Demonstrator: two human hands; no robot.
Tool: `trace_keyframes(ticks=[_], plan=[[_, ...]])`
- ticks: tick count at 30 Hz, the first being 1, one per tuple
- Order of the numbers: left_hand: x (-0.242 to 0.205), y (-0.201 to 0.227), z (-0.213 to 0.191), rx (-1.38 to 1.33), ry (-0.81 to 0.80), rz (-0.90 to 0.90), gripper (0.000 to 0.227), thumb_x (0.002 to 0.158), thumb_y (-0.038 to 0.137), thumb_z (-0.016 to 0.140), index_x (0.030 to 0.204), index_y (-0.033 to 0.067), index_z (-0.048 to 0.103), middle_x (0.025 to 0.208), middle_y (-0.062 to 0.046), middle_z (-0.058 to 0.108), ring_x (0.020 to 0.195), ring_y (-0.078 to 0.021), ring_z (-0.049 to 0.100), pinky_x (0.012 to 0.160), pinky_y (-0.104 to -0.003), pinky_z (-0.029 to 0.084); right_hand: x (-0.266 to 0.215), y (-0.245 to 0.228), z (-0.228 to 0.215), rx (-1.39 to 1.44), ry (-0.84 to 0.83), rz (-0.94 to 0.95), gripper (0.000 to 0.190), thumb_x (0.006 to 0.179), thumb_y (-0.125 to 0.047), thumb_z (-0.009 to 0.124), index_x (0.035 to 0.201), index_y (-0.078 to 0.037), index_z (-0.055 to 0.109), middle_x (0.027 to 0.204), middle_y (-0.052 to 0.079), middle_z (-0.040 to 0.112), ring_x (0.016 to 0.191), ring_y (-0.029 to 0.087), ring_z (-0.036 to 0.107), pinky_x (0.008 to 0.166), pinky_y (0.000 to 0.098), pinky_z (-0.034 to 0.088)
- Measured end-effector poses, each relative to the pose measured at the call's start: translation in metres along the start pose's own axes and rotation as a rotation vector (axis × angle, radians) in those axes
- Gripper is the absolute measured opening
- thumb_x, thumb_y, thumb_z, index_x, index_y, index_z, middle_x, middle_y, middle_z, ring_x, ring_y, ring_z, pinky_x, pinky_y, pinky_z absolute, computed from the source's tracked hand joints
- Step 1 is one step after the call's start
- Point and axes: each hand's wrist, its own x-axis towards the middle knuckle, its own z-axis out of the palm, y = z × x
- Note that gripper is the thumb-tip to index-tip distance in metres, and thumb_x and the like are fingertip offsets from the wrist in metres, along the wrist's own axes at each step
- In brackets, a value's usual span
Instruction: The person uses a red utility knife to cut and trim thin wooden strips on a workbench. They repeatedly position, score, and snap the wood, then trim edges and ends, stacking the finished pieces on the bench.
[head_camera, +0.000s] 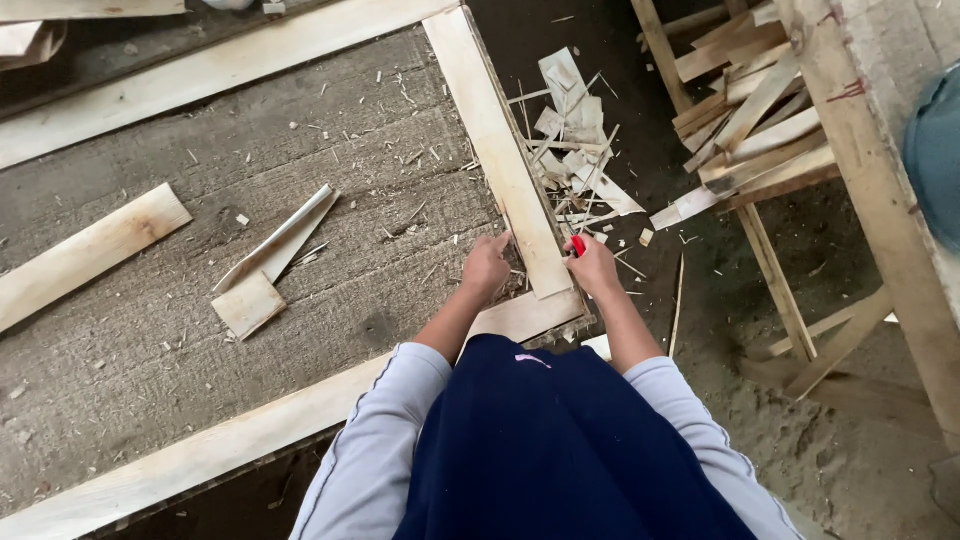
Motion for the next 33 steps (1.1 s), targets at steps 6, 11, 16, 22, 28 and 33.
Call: trace_keyframes(ticks=[6,11,16,22,28,33], plan=[[-0.006,0.013,-0.005,0.045,0.0,-0.036,0.064,0.09,0.008,0.047,0.152,0.0241,0.053,0.122,-0.014,0.054,0.116,-0.0377,0.062,0.1,-0.048,0.052,-0.021,-0.024,-0.005,-0.132,-0.012,-0.023,0.026,0.081,-0.023,0.069,0.107,-0.024,0.07,0.113,0.011,0.067,0.11,0.039,0.068,0.094,0.0511,0.056],[-0.006,0.024,-0.012,-0.017,-0.002,-0.083,0.053,0.093,0.011,0.05,0.146,0.0133,0.056,0.117,-0.017,0.055,0.11,-0.0388,0.065,0.096,-0.048,0.053,-0.031,-0.035,-0.006,-0.194,-0.03,-0.017,0.029,0.084,-0.022,0.066,0.113,-0.022,0.065,0.117,0.01,0.063,0.112,0.04,0.067,0.094,0.0531,0.056],[0.01,0.024,-0.023,-0.158,-0.036,-0.178,0.033,0.102,0.024,0.05,0.124,-0.0001,0.055,0.1,-0.015,0.058,0.093,-0.0347,0.068,0.081,-0.046,0.054,-0.035,-0.053,-0.013,-0.272,-0.071,-0.022,0.029,0.085,-0.022,0.067,0.113,-0.021,0.061,0.12,0.009,0.063,0.113,0.039,0.067,0.095,0.0516,0.056],[-0.01,0.048,-0.043,-0.153,-0.065,-0.151,0.03,0.105,0.025,0.048,0.121,-0.0001,0.053,0.107,-0.021,0.057,0.106,-0.0428,0.065,0.088,-0.052,0.052,-0.032,-0.051,-0.014,-0.209,-0.097,-0.03,0.034,0.085,-0.02,0.064,0.118,-0.022,0.057,0.121,0.011,0.062,0.116,0.039,0.065,0.095,0.0514,0.055],[0.017,0.038,-0.031,-0.109,0.014,-0.098,0.06,0.104,0.02,0.051,0.159,0.0062,0.034,0.126,-0.019,0.051,0.119,-0.0389,0.058,0.097,-0.048,0.051,-0.023,-0.058,-0.027,-0.193,-0.169,-0.089,0.043,0.082,-0.024,0.067,0.123,-0.028,0.057,0.124,0.011,0.065,0.122,0.038,0.063,0.099,0.0495,0.053],[0.03,0.045,-0.017,-0.077,0.148,-0.154,0.054,0.101,0.023,0.053,0.152,0.0095,0.049,0.131,-0.019,0.054,0.123,-0.0409,0.058,0.104,-0.052,0.05,-0.023,-0.069,-0.046,-0.241,-0.323,-0.161,0.055,0.085,-0.019,0.067,0.136,-0.031,0.05,0.133,0.015,0.064,0.13,0.038,0.059,0.108,0.0495,0.048]])
